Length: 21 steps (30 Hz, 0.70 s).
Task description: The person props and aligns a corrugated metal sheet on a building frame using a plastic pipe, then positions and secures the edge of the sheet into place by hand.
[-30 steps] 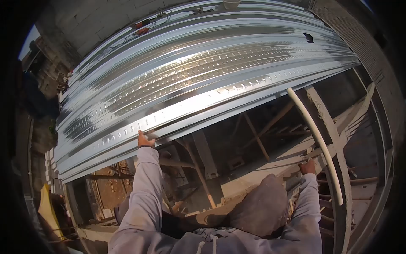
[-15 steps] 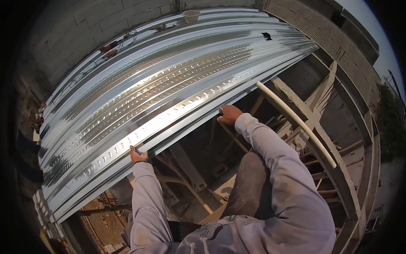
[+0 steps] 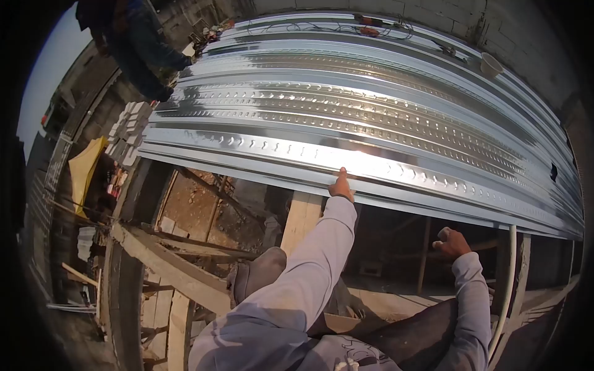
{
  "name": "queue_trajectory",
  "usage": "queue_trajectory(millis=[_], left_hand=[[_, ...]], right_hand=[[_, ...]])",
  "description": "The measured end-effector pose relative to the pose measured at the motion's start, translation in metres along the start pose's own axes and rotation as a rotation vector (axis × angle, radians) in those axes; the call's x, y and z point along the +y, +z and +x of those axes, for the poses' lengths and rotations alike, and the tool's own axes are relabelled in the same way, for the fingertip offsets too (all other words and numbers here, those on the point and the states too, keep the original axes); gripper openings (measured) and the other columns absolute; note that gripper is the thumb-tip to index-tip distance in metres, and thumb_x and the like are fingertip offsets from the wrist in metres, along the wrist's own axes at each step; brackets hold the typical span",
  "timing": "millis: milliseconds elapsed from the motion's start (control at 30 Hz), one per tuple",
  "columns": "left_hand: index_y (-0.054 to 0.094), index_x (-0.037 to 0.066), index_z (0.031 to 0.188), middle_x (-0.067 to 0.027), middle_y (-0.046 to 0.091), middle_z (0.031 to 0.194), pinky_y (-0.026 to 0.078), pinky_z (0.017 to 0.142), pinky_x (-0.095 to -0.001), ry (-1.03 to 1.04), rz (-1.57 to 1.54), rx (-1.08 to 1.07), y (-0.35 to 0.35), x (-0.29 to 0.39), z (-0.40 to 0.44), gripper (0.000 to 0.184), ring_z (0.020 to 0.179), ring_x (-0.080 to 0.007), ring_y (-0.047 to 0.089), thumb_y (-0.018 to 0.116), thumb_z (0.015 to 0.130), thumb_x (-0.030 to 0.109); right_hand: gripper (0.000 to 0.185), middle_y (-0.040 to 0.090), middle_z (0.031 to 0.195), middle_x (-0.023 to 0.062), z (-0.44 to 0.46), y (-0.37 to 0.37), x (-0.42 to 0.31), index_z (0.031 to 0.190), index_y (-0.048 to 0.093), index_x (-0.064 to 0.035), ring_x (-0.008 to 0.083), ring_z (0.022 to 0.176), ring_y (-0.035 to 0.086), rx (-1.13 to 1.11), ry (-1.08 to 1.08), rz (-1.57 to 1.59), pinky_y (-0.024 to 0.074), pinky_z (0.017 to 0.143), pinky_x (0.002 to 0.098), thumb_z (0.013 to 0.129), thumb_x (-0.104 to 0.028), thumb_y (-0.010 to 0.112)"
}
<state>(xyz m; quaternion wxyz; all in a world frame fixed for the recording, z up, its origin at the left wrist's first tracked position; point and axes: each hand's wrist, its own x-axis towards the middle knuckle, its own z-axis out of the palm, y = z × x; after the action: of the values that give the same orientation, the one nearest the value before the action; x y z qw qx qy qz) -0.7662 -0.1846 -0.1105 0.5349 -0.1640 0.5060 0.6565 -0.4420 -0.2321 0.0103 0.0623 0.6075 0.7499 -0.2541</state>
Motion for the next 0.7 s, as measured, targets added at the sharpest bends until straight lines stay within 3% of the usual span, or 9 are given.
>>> queue_trajectory(millis=[100,267,367,467,567,600,633,667,700], left_hand=[[0.025,-0.012,0.115,-0.0199,0.035,0.118,0.034,0.087,-0.0476,-0.029,0.063,0.033,-0.003,-0.009,0.022,0.077,0.106,-0.0323,0.04,0.065,0.068,0.033],[0.042,-0.014,0.104,-0.0181,0.048,0.105,0.047,0.064,-0.0363,0.032,0.297,0.158,-0.004,-0.017,0.039,0.067,0.084,-0.0268,0.052,0.063,0.068,0.039],[0.041,-0.014,0.105,-0.0179,0.049,0.103,0.047,0.064,-0.035,0.009,0.285,0.112,-0.005,-0.01,0.027,0.07,0.085,-0.0265,0.053,0.063,0.067,0.041],[0.041,-0.015,0.104,-0.0241,0.048,0.104,0.044,0.075,-0.0344,0.131,0.288,0.119,-0.006,-0.001,0.002,0.065,0.094,-0.0305,0.051,0.061,0.069,0.036],[0.037,-0.014,0.103,-0.0286,0.045,0.106,0.04,0.082,-0.0347,0.191,0.554,0.234,-0.011,0.004,0.015,0.06,0.099,-0.0337,0.047,0.057,0.071,0.032],[0.031,-0.015,0.105,-0.0283,0.045,0.106,0.04,0.082,-0.0348,0.242,0.681,0.244,-0.012,0.0,0.03,0.062,0.1,-0.0336,0.047,0.056,0.071,0.031],[0.03,-0.012,0.103,-0.0265,0.044,0.105,0.04,0.081,-0.0364,0.33,0.595,0.397,-0.012,0.016,0.012,0.056,0.097,-0.0336,0.048,0.056,0.071,0.027],[0.034,-0.008,0.099,-0.0234,0.045,0.101,0.04,0.079,-0.0376,0.394,0.909,0.415,-0.017,0.046,-0.016,0.049,0.094,-0.0328,0.049,0.057,0.069,0.024],[0.036,-0.003,0.096,-0.0195,0.046,0.098,0.04,0.08,-0.0381,0.565,0.853,0.474,-0.018,0.065,-0.049,0.045,0.095,-0.0316,0.046,0.058,0.067,0.023]], right_hand=[[0.037,0.057,0.08,0.0171,0.005,0.014,0.028,0.085,0.054,0.0013,0.0297,0.077,0.055,-0.073,0.005,-0.061,0.0432,0.069,0.0345,0.06,-0.024,0.065],[0.04,0.056,0.079,0.0208,0.004,-0.007,-0.006,0.087,0.052,0.0037,0.0315,0.077,0.055,0.08,0.059,0.196,0.0435,0.068,0.0353,0.06,-0.023,0.064],[0.04,0.056,0.08,0.023,0.024,-0.005,-0.026,0.089,0.05,0.0057,0.0321,0.076,0.055,0.229,-0.031,-0.001,0.0436,0.067,0.0355,0.062,-0.021,0.062],[0.038,0.055,0.075,0.0218,0.087,0.031,0.025,0.087,0.048,0.0056,0.0323,0.07,0.055,0.293,0.064,0.217,0.0434,0.062,0.0367,0.062,-0.019,0.061],[0.04,0.054,0.064,0.0164,0.089,0.022,-0.029,0.088,0.048,0.0021,0.0299,0.057,0.053,0.145,0.358,0.614,0.0418,0.053,0.0385,0.059,-0.021,0.061],[0.04,0.054,0.063,0.0157,0.106,0.032,-0.005,0.09,0.049,0.002,0.0282,0.056,0.053,0.087,0.236,0.515,0.0417,0.052,0.0377,0.062,-0.025,0.059],[0.041,0.054,0.062,0.0149,0.123,0.038,0.029,0.091,0.049,0.0019,0.0266,0.056,0.053,0.069,-0.125,-0.077,0.0415,0.051,0.037,0.065,-0.029,0.057],[0.043,0.054,0.062,0.0142,0.128,0.041,0.043,0.092,0.05,0.0017,0.0249,0.055,0.053,0.126,-0.379,-0.522,0.0414,0.05,0.0363,0.068,-0.033,0.055],[0.045,0.055,0.061,0.0134,0.135,0.045,0.053,0.094,0.05,0.0016,0.0233,0.054,0.053,0.169,-0.506,-0.71,0.0413,0.049,0.0355,0.071,-0.037,0.052]])
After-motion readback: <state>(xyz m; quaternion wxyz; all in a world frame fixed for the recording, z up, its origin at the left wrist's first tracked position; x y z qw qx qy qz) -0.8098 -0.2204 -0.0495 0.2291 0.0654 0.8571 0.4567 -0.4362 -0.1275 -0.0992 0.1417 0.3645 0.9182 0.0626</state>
